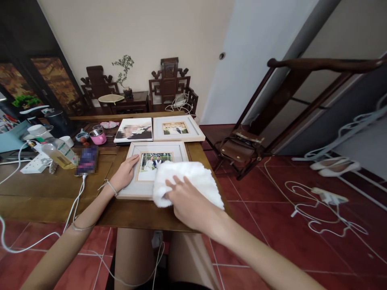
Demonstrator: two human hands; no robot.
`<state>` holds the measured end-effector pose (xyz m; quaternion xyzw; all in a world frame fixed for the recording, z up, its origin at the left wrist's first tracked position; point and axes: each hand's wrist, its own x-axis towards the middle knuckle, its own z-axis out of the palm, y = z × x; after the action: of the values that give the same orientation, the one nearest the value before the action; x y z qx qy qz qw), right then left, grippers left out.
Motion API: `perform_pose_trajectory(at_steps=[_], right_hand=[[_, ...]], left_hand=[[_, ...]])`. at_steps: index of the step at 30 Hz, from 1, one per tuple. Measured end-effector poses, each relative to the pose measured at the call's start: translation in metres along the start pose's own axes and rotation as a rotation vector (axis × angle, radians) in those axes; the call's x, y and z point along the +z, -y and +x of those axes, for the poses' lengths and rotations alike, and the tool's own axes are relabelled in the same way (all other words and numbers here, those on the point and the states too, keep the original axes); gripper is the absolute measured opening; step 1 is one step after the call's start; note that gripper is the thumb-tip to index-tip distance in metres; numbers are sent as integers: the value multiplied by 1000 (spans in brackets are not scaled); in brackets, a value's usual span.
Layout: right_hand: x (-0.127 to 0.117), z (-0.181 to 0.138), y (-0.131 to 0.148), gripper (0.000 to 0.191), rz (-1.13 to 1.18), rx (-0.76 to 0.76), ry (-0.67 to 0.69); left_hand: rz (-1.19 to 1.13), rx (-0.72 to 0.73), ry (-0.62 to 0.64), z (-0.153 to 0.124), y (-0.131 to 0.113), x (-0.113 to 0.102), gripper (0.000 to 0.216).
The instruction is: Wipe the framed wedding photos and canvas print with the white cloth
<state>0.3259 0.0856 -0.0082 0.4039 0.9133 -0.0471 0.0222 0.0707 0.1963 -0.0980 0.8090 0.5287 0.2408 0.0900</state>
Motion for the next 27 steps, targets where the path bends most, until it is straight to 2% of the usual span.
perform_pose_trajectory(at_steps=[3,5,9,13,15,17,20,24,27], right_hand=[[-1,-12,17,52,65,-33,-6],[7,-4,13,56,89,-11,-55],[26,39,-30,58,25,77,-182],[24,90,-82,56,-62,195,-308],[21,107,-94,56,-94,230,-298],[19,112,-91,56,-117,212,-242],[20,90,-65,54,-89,140,-152],[9,31,-22,58,109,-19,-8],[-3,-4,0,61,264,-94,49]], left_hand=[[5,-6,20,0,-2,-1,59],[9,2,30,0,-2,-2,60],[5,24,23,1,-1,-3,61],[0,31,24,1,-1,-5,59],[0,20,24,1,-1,-6,58],[-5,5,14,1,-2,-6,58],[-15,-9,7,0,-3,-5,59],[-17,-13,8,0,-3,-3,58],[-15,-14,3,0,-3,-2,58]])
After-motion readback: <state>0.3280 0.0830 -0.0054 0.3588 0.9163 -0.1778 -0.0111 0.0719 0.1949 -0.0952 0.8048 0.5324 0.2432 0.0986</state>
